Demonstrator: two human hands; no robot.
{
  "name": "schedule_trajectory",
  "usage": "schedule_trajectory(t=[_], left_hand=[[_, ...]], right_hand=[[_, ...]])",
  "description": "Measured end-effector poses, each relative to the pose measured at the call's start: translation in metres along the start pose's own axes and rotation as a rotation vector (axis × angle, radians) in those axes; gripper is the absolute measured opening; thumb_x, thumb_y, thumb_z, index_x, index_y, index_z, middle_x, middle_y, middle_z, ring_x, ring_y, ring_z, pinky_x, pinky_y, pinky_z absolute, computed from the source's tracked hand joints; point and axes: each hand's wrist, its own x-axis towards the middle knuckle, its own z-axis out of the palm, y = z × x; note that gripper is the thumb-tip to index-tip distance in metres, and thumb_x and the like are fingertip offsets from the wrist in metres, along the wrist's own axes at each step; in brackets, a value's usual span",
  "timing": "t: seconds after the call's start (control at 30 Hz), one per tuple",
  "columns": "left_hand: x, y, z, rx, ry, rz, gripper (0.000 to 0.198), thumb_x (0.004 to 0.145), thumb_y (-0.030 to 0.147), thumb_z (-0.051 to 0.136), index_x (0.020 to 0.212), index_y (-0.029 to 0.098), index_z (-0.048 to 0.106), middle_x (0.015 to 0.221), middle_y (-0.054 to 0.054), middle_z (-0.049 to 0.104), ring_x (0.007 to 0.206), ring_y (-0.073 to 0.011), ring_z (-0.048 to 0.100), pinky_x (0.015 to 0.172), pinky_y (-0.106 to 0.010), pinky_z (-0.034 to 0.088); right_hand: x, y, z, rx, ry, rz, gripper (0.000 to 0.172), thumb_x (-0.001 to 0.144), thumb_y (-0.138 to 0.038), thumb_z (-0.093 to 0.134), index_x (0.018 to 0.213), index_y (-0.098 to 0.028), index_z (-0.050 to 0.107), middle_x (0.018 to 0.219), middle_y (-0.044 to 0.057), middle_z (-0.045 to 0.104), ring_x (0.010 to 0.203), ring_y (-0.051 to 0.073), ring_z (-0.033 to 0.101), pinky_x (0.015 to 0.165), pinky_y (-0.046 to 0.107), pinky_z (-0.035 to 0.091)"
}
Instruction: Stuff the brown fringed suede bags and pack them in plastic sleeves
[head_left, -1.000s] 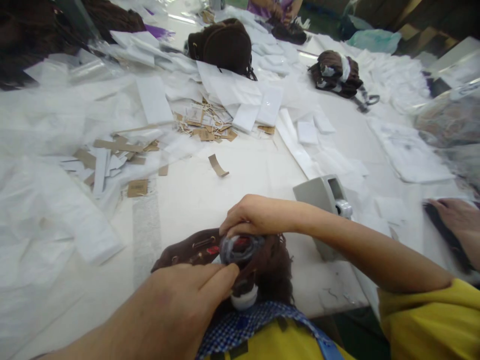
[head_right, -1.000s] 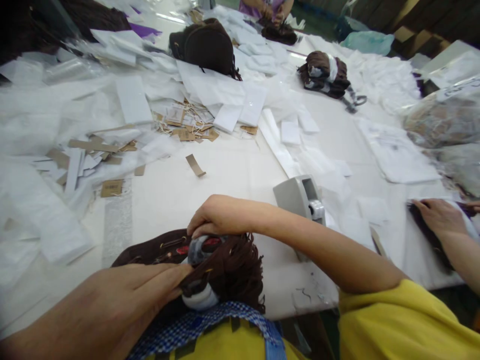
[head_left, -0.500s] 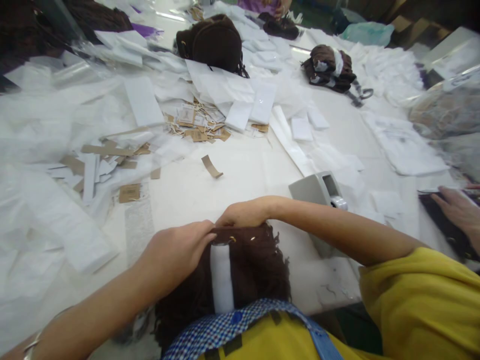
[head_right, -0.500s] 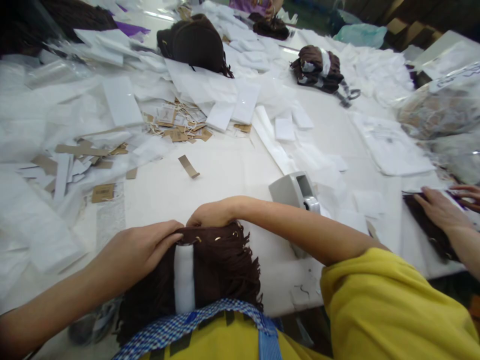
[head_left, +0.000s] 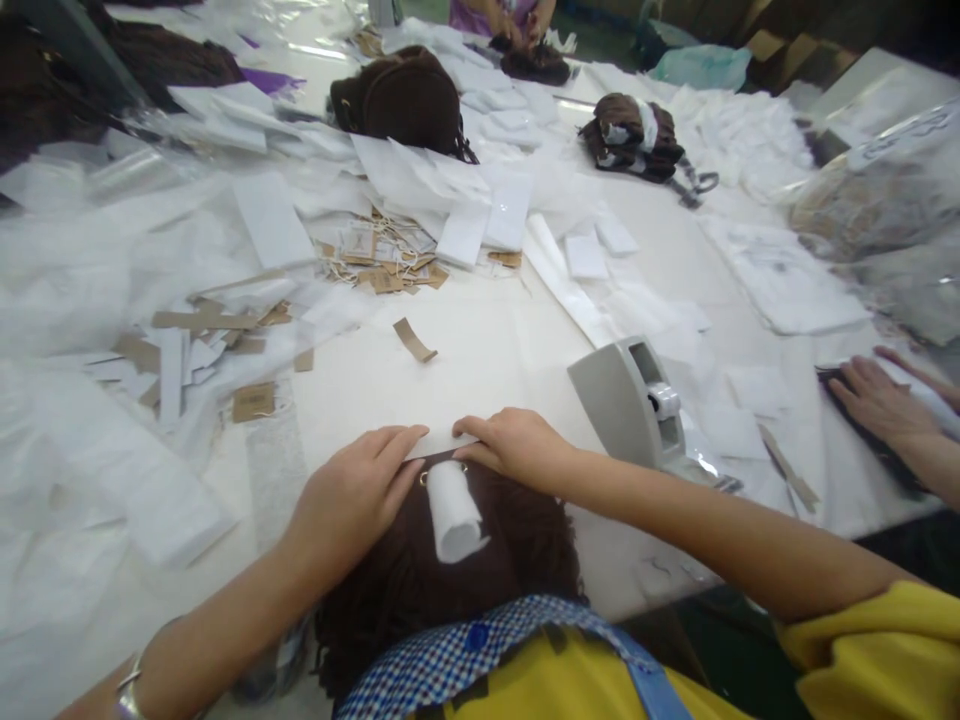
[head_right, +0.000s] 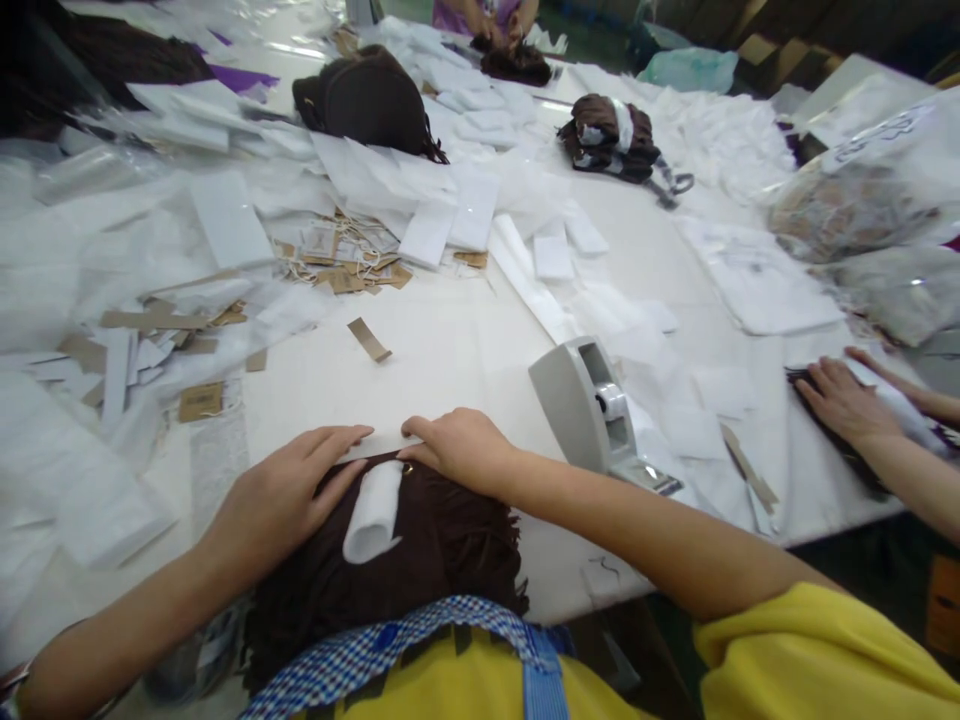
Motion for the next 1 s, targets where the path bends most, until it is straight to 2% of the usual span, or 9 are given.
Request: schedule_trajectory(t=[0.07,0.13,0.23,0.33,0.43,0.63,0.77,0.87,1.0], left_hand=[[-0.015,0.009,-0.013,-0.056,0.197,0.066,0.028,0.094,0.021,0.053,0.121,0.02,0.06,0.114,-0.009,0.069,0.107,-0.0238,0.064,0.099,-0.04,0.049],[-0.033,0.025,-0.023,-0.199,0.289,0.126,0.028,0.091,0.013,0.056,0.117,0.022,0.061,0.109,-0.005,0.07,0.104,-0.0194,0.065,0.1,-0.033,0.049],[-0.057,0.052,-0.024,-0.547,0.003,0.25,0.025,0.093,0.013,0.056,0.114,0.024,0.063,0.105,-0.002,0.072,0.095,-0.0122,0.068,0.087,-0.018,0.053],[-0.071,0.07,-0.012,-0.757,-0.308,0.178,0.023,0.097,0.021,0.051,0.114,0.025,0.067,0.108,-0.001,0.073,0.099,-0.0121,0.068,0.089,-0.018,0.053],[-0.082,0.078,-0.001,-0.735,-0.323,0.096,0.027,0.099,0.024,0.047,0.116,0.026,0.068,0.114,-0.001,0.073,0.109,-0.0139,0.066,0.099,-0.024,0.051],[-0.111,0.104,0.017,-0.295,-0.11,0.218,0.027,0.098,0.03,0.051,0.119,0.022,0.066,0.119,-0.005,0.072,0.116,-0.0184,0.065,0.115,-0.042,0.039],[-0.129,0.125,0.048,-0.009,0.123,0.258,0.028,0.096,0.034,0.055,0.114,0.016,0.066,0.118,-0.008,0.072,0.113,-0.0218,0.066,0.12,-0.051,0.027],[-0.142,0.134,0.072,0.141,0.306,0.267,0.025,0.097,0.025,0.053,0.113,0.011,0.066,0.121,-0.011,0.07,0.116,-0.024,0.064,0.115,-0.047,0.036],[-0.152,0.138,0.084,0.161,0.402,0.22,0.025,0.098,0.023,0.05,0.113,0.011,0.065,0.12,-0.012,0.07,0.114,-0.024,0.065,0.101,-0.039,0.051]], right_hand=[[-0.003,0.001,0.007,0.004,0.062,-0.008,0.045,0.099,-0.054,0.042,0.123,-0.021,0.062,0.094,0.011,0.074,0.088,0.024,0.068,0.076,0.03,0.043],[-0.004,0.002,0.011,0.01,0.118,-0.014,0.046,0.1,-0.054,0.04,0.119,-0.019,0.063,0.095,0.011,0.074,0.09,0.022,0.068,0.079,0.029,0.042],[-0.006,0.004,0.014,0.016,0.176,-0.022,0.045,0.1,-0.054,0.04,0.114,-0.019,0.065,0.095,0.01,0.074,0.091,0.021,0.068,0.08,0.028,0.042],[-0.005,0.004,0.013,0.011,0.188,-0.046,0.044,0.1,-0.053,0.04,0.111,-0.02,0.067,0.097,0.009,0.075,0.091,0.021,0.068,0.079,0.027,0.041],[-0.005,0.004,0.012,-0.006,0.174,-0.073,0.045,0.101,-0.052,0.039,0.11,-0.021,0.069,0.098,0.009,0.075,0.092,0.021,0.069,0.077,0.027,0.042],[-0.008,0.006,0.007,0.008,0.194,-0.089,0.043,0.101,-0.051,0.04,0.113,-0.021,0.07,0.102,0.009,0.075,0.096,0.022,0.069,0.08,0.028,0.045],[-0.025,-0.002,-0.003,0.179,0.43,-0.209,0.032,0.101,-0.037,0.047,0.113,-0.018,0.07,0.115,0.009,0.071,0.108,0.019,0.065,0.094,0.027,0.045],[-0.051,-0.018,-0.002,0.313,0.639,-0.395,0.033,0.101,-0.033,0.047,0.124,-0.019,0.065,0.131,0.008,0.064,0.122,0.016,0.058,0.106,0.029,0.042],[-0.081,-0.03,0.026,0.181,0.553,-0.632,0.036,0.1,-0.034,0.05,0.134,-0.024,0.059,0.139,0.005,0.059,0.133,0.019,0.05,0.115,0.039,0.035]])
